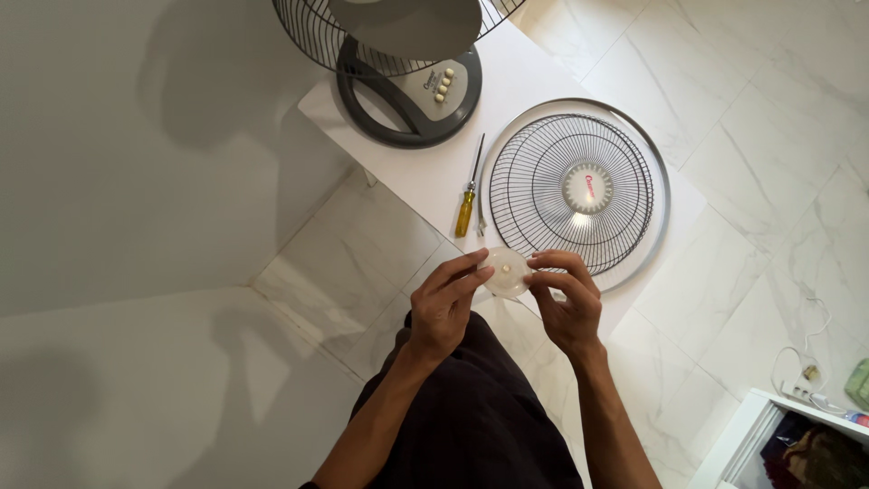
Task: The person disassembles a standing electric fan by removing the front grille, fan blades, and rear grille. The components are placed on a white table next to a screwdriver.
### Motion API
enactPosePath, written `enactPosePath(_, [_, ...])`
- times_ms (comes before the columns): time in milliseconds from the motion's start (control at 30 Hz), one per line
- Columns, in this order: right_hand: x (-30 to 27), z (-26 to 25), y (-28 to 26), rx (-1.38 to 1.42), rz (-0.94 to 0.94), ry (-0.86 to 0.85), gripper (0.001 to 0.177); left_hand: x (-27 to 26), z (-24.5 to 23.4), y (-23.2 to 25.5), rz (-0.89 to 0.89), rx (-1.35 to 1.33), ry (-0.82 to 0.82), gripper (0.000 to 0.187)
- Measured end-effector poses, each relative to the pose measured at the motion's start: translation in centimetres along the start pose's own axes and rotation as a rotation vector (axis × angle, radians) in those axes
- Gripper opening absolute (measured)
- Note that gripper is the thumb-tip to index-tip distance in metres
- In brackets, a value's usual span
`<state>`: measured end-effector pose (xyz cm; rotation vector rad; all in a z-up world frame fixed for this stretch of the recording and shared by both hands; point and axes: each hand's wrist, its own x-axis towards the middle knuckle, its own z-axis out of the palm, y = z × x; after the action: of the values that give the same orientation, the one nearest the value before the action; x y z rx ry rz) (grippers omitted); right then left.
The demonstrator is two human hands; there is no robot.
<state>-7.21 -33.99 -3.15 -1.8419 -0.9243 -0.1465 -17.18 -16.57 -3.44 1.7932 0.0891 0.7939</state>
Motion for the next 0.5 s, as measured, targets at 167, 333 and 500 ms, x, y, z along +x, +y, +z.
enactPosePath(167, [-0.5, -0.2, 1.5, 0.071, 0.097, -0.052, 0.022, -0.2, 0.9, -0.3, -0.050, 0.049, 0.001, 0.023])
enactPosePath(333, [-1.2, -0.3, 5.0, 0.254, 0.327, -0.116, 0.016, -0.3, 2.5, -1.6, -0.221, -0.007, 0.010, 0.023])
enactPosePath(500, [-1.3, -0.2, 10.0, 0.431, 0.573, -0.126, 0.015, 0.1, 5.5, -3.8, -0.298, -0.020, -0.104, 0.053])
